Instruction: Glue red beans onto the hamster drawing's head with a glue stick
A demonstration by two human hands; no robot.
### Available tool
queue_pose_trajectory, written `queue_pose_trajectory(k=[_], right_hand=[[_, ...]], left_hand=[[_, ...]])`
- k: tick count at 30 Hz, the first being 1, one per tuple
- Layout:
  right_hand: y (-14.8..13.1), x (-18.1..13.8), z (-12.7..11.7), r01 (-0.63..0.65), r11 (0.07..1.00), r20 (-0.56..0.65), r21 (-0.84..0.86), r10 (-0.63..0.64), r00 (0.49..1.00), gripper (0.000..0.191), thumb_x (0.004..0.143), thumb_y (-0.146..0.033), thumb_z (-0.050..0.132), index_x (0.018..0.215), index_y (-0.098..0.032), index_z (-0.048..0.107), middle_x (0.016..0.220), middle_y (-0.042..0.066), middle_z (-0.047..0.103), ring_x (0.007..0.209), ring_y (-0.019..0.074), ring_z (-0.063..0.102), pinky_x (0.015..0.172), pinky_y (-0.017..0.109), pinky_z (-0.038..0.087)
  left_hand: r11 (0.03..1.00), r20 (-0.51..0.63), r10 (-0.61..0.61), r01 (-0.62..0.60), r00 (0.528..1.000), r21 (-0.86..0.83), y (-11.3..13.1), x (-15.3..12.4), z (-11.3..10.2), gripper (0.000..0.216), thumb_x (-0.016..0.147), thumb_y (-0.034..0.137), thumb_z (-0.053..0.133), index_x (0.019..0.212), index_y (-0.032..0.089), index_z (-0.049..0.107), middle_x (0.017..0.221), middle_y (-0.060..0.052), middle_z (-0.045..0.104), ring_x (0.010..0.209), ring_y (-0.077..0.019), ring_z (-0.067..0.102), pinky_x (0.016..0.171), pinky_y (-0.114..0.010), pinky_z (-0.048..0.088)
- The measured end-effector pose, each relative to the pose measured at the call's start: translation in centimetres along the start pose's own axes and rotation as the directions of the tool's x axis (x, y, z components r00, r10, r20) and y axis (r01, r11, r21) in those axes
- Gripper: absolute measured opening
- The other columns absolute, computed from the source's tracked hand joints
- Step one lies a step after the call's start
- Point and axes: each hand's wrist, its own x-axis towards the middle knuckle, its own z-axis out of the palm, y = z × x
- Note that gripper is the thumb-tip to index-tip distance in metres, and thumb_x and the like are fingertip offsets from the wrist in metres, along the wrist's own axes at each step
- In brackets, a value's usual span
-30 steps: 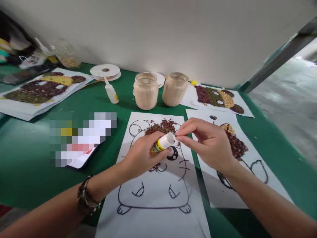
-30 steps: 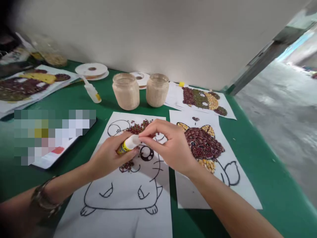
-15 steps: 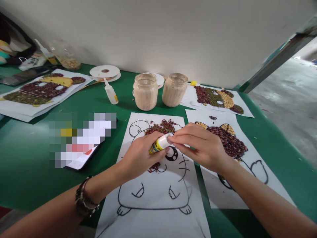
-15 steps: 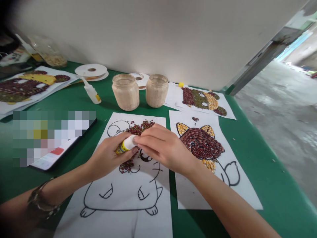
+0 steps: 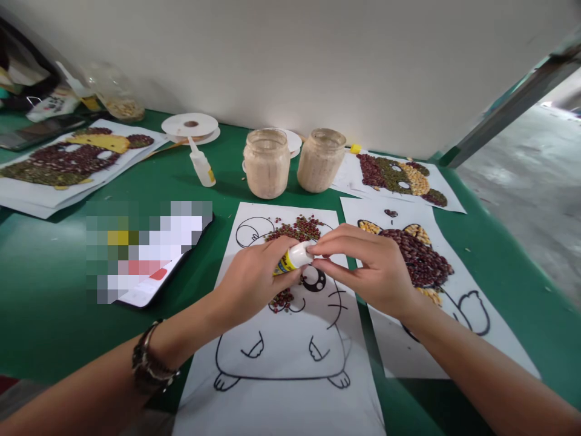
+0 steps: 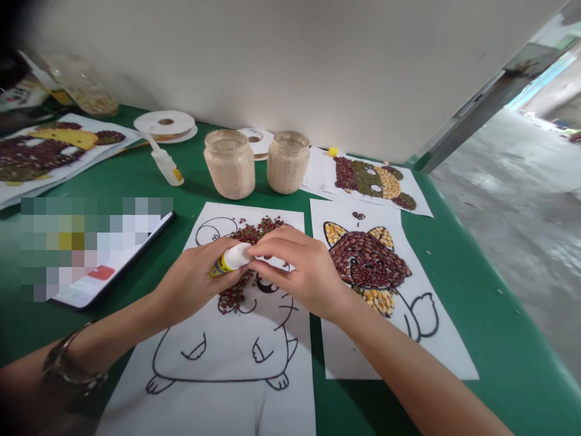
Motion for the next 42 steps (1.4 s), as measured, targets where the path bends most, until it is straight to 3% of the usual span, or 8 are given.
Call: queue_pose_trajectory(k=[4,17,26,37,42], right_hand=[[-0.16,0.02,0.18,-0.100,0.990,-0.001,0.099,0.101,0.995,0.010,0.071,-0.012,0.059,0.079,-0.017,0.061,0.071,0.002,0.063,0.067,0.0105,0.057,0.061,0.025,0.048],[-0.15,-0.12,0.62,-0.188,0.924,0.012,0.332,0.196,0.981,0.008,0.069,-0.011,0.060,0.074,-0.017,0.061,0.069,0.001,0.060,0.063,0.0099,0.055,0.059,0.026,0.047],[-0.28,0.02,0.55,-0.230,0.900,0.002,0.369,0.247,0.969,0.007,0.070,-0.011,0.059,0.073,-0.017,0.062,0.071,0.002,0.062,0.067,0.0105,0.056,0.060,0.026,0.047],[-0.18,-0.01,0.62,-0.323,0.800,0.074,0.506,0.333,0.940,0.005,0.069,-0.012,0.060,0.071,-0.016,0.061,0.069,0.001,0.058,0.064,0.0079,0.053,0.057,0.023,0.047],[-0.53,-0.32,-0.24,-0.312,0.794,0.043,0.522,0.341,0.939,0.006,0.070,-0.011,0.058,0.071,-0.017,0.060,0.068,0.000,0.056,0.063,0.0079,0.052,0.056,0.022,0.046]], left_hand=[[0.999,-0.009,0.032,-0.032,0.999,0.035,-0.11,-0.04,-0.02,0.015,0.076,0.027,0.047,0.088,0.018,0.051,0.071,0.001,0.062,0.060,-0.0137,0.056,0.050,-0.023,0.039],[1.000,0.057,-0.009,0.010,0.998,-0.018,0.02,0.03,-0.20,0.014,0.075,0.028,0.048,0.085,0.019,0.050,0.071,0.001,0.061,0.060,-0.0130,0.055,0.049,-0.022,0.037],[0.995,0.040,-0.042,0.045,0.998,-0.094,0.39,0.04,-0.42,0.014,0.076,0.029,0.047,0.083,0.018,0.051,0.070,0.001,0.060,0.060,-0.0118,0.054,0.050,-0.022,0.038],[0.996,0.038,-0.044,0.047,0.998,-0.078,0.33,0.02,-0.27,0.013,0.076,0.028,0.047,0.083,0.018,0.051,0.068,0.002,0.059,0.058,-0.0115,0.052,0.050,-0.022,0.037],[0.994,0.050,-0.072,0.076,0.996,-0.074,0.39,0.21,-0.23,0.015,0.077,0.031,0.045,0.082,0.018,0.052,0.069,0.001,0.060,0.058,-0.0115,0.053,0.050,-0.022,0.038]])
